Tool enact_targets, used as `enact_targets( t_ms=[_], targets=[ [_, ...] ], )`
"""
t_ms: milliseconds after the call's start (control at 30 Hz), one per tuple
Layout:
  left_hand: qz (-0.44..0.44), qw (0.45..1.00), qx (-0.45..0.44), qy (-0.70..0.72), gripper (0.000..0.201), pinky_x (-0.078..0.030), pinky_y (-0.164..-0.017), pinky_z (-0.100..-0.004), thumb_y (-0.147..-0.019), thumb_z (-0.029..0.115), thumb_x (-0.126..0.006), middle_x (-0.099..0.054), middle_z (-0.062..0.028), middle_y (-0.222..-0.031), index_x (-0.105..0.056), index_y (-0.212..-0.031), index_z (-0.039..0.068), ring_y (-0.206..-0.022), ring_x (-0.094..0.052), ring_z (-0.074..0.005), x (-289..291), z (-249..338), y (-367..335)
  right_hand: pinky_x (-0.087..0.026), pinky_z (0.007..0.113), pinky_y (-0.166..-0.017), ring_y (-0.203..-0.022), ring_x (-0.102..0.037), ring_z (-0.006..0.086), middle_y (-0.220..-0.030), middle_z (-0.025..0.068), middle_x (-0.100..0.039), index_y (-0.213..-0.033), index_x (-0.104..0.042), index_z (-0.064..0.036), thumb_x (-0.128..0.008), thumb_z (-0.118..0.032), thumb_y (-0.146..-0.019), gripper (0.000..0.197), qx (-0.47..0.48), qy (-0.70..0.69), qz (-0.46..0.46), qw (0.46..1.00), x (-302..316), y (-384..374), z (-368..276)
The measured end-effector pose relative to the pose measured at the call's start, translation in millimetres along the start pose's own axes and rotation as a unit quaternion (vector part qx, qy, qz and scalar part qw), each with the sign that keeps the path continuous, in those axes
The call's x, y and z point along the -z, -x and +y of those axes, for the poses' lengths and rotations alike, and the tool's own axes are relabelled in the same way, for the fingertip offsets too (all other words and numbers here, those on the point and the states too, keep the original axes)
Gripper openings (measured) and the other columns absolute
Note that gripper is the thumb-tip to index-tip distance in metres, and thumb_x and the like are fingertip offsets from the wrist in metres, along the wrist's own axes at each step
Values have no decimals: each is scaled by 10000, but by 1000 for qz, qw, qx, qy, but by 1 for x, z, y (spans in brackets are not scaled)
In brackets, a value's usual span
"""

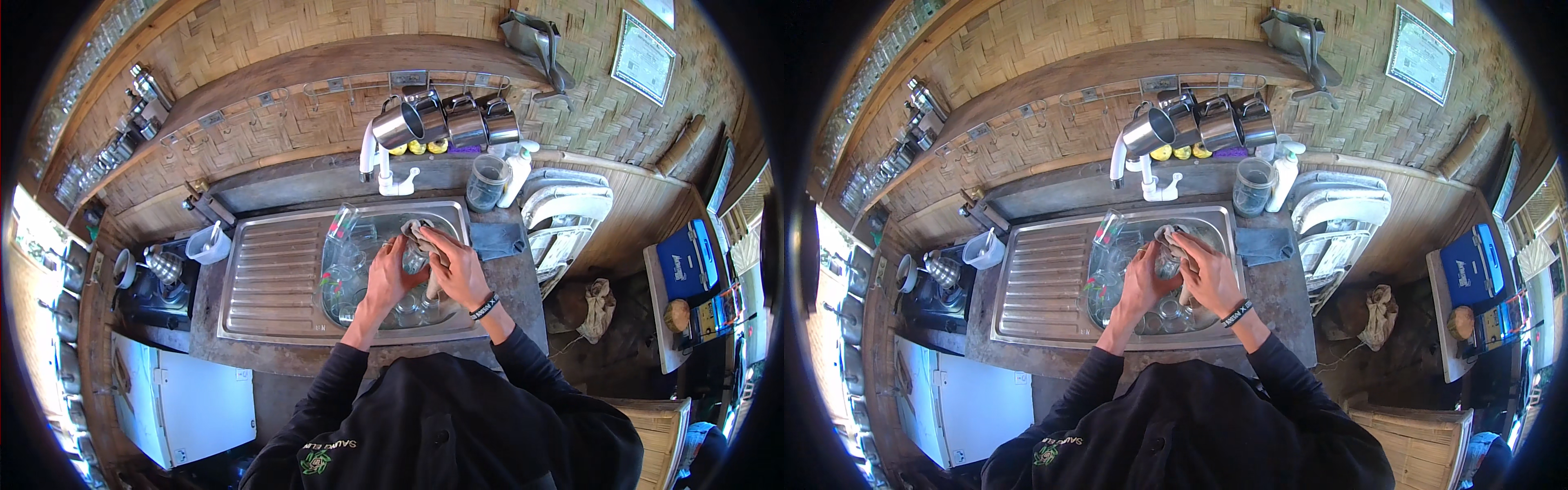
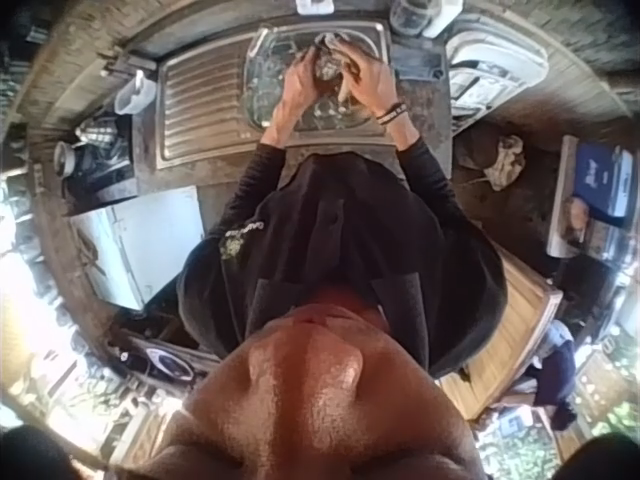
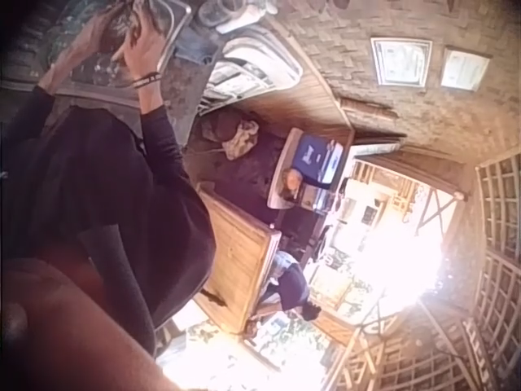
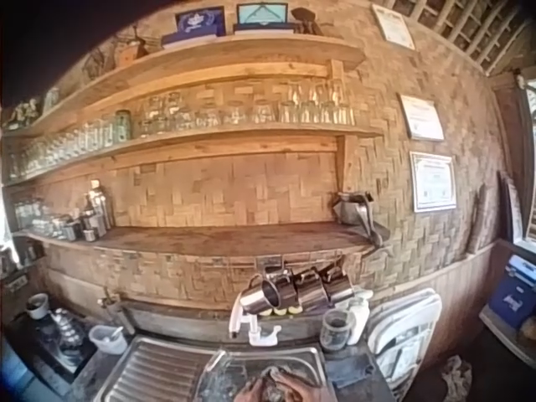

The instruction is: Washing, drying, and shelving small glasses in a restaurant service area.

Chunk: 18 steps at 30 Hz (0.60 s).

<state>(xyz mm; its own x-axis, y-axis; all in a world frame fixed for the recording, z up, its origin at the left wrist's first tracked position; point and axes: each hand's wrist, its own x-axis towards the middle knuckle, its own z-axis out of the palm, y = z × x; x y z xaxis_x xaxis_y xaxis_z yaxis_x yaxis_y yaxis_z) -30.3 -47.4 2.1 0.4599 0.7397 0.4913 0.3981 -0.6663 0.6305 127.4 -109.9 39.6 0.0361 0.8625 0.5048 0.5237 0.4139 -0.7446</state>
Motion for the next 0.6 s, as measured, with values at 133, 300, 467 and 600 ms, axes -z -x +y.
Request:
enact_targets(
  t_ms=[133,300,467,600],
  targets=[
    [-7,999,16,-28,633,-513,-784,-443,-677,202,-813,-626,-197,-1027,-531,-1200,-16,-918,-629,-385,0,-2,1,-564,365,-804,-1019,-659,370,-1240,181,-627,-1290,-605,-103,-569,13,-857,451,-12,27,-30,999,-4,-3,-4],
    [5,994,4,-106,612,-508,-765,-449,-689,259,-803,-622,-179,-1028,-544,-1181,5,-927,-631,-362,-3,-7,1,-579,370,-762,-946,-677,345,-1286,150,-604,-1338,-567,-131,-594,3,-849,508,15,52,-47,997,-2,-1,-3],
    [17,995,11,-102,602,-506,-768,-446,-685,245,-807,-616,-177,-1012,-540,-1171,13,-930,-627,-361,-5,-5,1,-583,359,-763,-967,-681,305,-1305,107,-599,-1321,-584,-115,-600,15,-828,510,39,55,-46,997,0,3,1],
    [27,998,25,-56,598,-504,-774,-449,-685,229,-805,-611,-185,-995,-531,-1170,14,-920,-620,-372,-7,3,1,-581,345,-749,-954,-687,298,-1276,111,-618,-1285,-614,-114,-590,26,-823,483,41,37,-40,998,3,10,1]
  ],
)
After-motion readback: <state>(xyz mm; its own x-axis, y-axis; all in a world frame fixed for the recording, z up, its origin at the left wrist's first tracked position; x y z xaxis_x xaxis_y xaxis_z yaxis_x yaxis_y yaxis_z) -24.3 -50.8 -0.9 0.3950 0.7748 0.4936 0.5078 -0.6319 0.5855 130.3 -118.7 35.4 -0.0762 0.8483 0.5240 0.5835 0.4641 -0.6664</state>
